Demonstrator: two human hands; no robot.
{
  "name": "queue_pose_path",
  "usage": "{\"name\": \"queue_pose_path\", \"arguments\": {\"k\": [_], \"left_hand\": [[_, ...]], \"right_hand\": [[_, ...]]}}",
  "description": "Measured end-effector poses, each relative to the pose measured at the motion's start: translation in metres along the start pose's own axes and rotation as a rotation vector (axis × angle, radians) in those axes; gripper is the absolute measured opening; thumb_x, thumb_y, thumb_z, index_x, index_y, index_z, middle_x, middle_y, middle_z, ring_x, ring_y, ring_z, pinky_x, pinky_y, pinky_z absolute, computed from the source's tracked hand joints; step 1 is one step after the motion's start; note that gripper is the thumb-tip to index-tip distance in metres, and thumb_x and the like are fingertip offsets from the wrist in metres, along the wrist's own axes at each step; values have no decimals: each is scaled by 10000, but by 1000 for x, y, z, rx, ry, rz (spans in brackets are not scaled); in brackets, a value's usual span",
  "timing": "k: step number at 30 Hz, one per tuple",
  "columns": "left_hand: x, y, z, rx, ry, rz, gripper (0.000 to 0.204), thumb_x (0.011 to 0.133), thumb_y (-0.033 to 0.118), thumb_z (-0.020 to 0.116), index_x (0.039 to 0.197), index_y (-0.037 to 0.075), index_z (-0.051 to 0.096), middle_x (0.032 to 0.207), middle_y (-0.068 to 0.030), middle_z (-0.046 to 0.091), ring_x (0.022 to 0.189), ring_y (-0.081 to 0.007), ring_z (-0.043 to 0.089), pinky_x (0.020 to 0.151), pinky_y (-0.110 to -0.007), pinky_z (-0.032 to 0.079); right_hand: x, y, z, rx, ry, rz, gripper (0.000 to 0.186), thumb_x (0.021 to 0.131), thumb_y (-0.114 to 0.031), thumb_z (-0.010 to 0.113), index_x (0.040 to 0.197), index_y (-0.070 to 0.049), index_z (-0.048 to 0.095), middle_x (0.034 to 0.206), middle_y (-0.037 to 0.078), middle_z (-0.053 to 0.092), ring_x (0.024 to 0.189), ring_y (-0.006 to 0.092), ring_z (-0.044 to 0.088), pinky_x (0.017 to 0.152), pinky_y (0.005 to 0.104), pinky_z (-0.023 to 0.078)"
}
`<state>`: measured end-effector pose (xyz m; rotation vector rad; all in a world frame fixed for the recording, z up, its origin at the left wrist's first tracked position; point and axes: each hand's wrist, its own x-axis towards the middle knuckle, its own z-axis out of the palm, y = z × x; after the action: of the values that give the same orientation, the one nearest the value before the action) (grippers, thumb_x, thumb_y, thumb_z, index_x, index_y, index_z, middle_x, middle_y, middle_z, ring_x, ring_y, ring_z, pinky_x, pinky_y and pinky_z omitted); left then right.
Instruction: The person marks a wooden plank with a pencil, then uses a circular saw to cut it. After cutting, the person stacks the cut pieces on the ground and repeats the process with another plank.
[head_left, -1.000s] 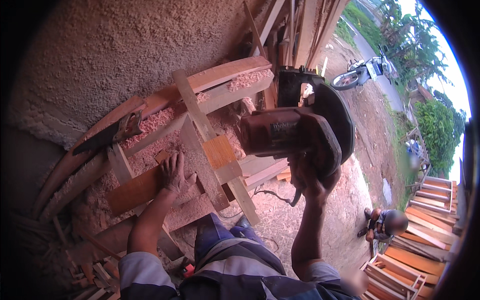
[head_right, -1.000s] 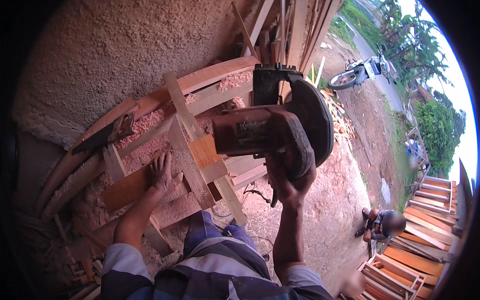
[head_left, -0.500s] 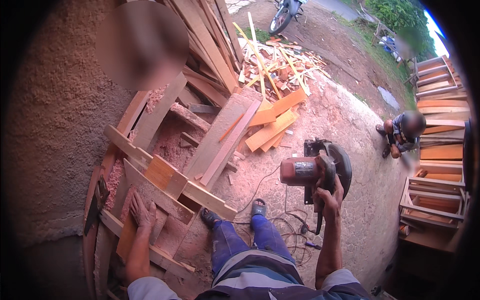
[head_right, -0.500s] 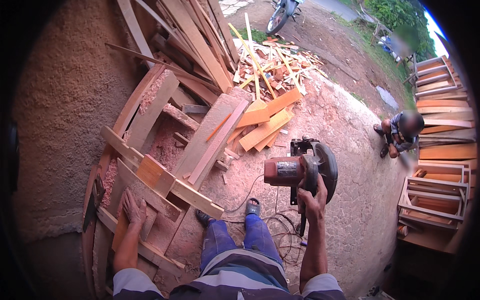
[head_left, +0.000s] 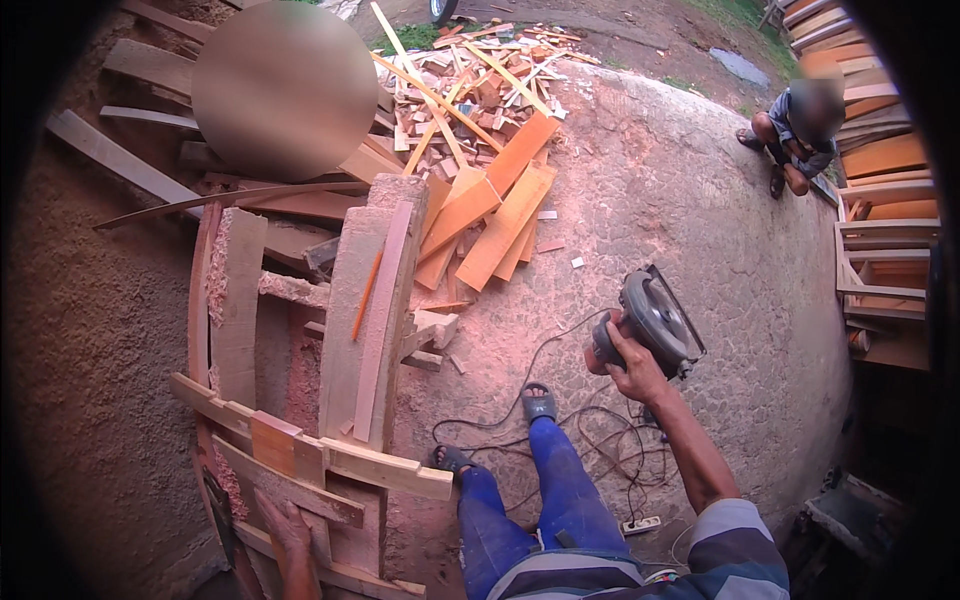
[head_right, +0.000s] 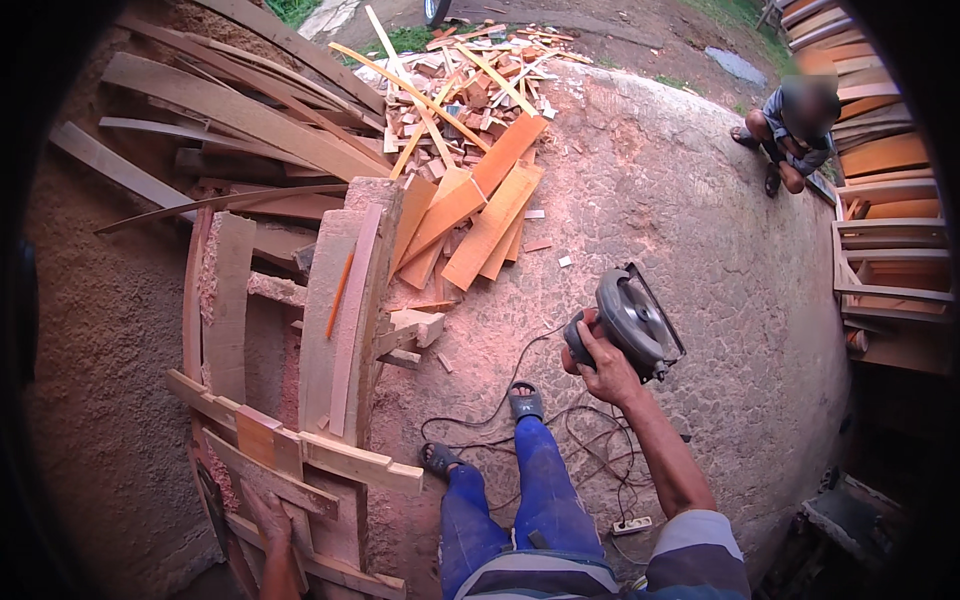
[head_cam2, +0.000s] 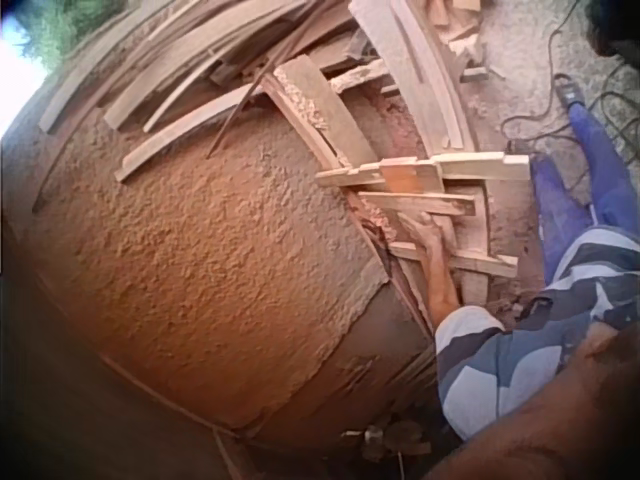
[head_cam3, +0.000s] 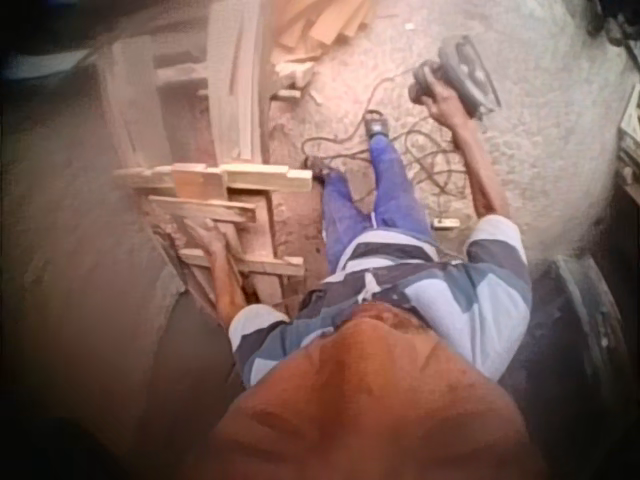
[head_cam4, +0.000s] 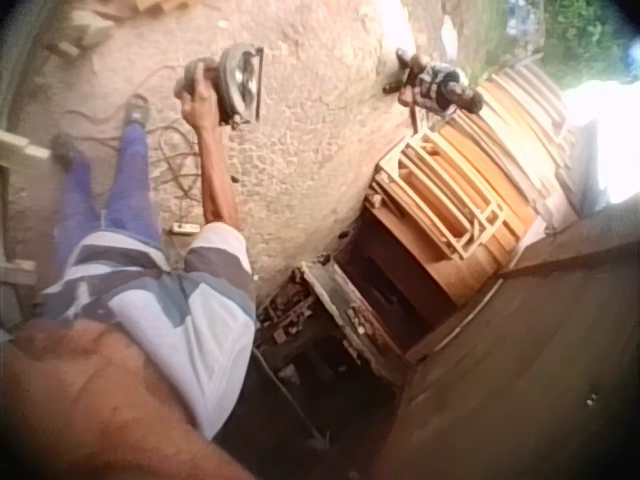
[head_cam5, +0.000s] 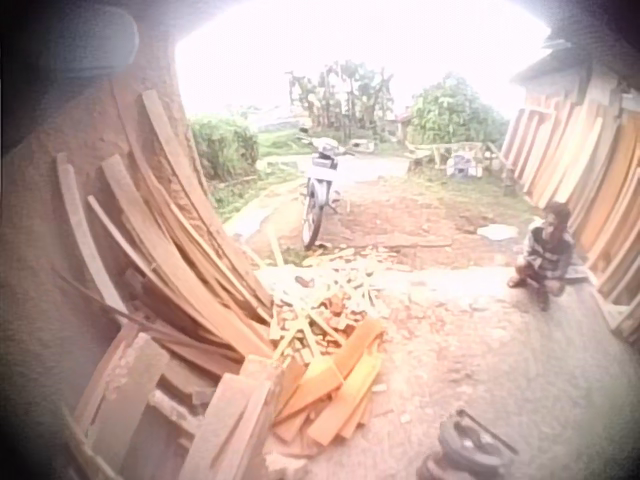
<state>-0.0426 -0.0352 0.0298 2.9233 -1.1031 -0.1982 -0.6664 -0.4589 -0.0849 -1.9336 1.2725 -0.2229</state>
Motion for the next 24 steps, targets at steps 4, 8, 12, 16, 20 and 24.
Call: {"name": "queue_pose_path", "arguments": {"k": [4, 8, 12, 16, 20, 24], "left_hand": [[-1, 2, -3, -54, -39, -53, 887, 963, 454, 505, 1597, -52, 148, 1616, -332, 232, 1502, -473, 245, 1239, -506, 205], [1, -9, 4, -206, -7, 22, 889, 992, 528, 485, 1599, -39, 169, 1638, -301, 208, 1522, -430, 224, 1234, -506, 193], [10, -13, 18, -275, -6, 65, 867, 997, 518, 485, 1600, -28, 184, 1641, -286, 208, 1523, -416, 221, 1232, -509, 188], [25, 5, 34, -271, -49, 3, 888, 985, 543, 489, 1599, -24, 188, 1637, -281, 216, 1517, -415, 231, 1229, -509, 194], [43, 25, 45, -271, -83, -38, 909, 973, 568, 492, 1597, -20, 193, 1632, -276, 223, 1512, -413, 240, 1226, -510, 199], [57, 34, 52, -268, -121, -68, 930, 961, 594, 496, 1596, -16, 197, 1628, -271, 231, 1506, -411, 250, 1223, -511, 205]], "right_hand": [[47, 38, 33, -313, 16, -180, 745, 819, -74, 705, 1497, -78, 397, 1143, 286, 635, 1107, 507, 610, 975, 541, 484], [92, 64, 59, -539, -303, 47, 718, 815, -71, 622, 1492, -59, 385, 1221, 295, 609, 1123, 499, 609, 932, 546, 496], [135, 98, 98, -608, -472, 72, 639, 810, -73, 582, 1427, -81, 415, 1249, 281, 619, 1170, 442, 621, 949, 591, 477], [177, 143, 150, -651, -601, 175, 606, 838, -104, 594, 1418, -97, 420, 1338, 229, 615, 1307, 394, 560, 1060, 577, 429], [206, 192, 206, -739, -576, 110, 518, 940, -144, 515, 1440, -43, 423, 1217, 202, 708, 1036, 337, 732, 874, 467, 580], [222, 240, 266, -693, -548, 201, 493, 961, -187, 501, 1434, -62, 450, 1300, 185, 672, 1131, 324, 693, 942, 448, 554]]}}
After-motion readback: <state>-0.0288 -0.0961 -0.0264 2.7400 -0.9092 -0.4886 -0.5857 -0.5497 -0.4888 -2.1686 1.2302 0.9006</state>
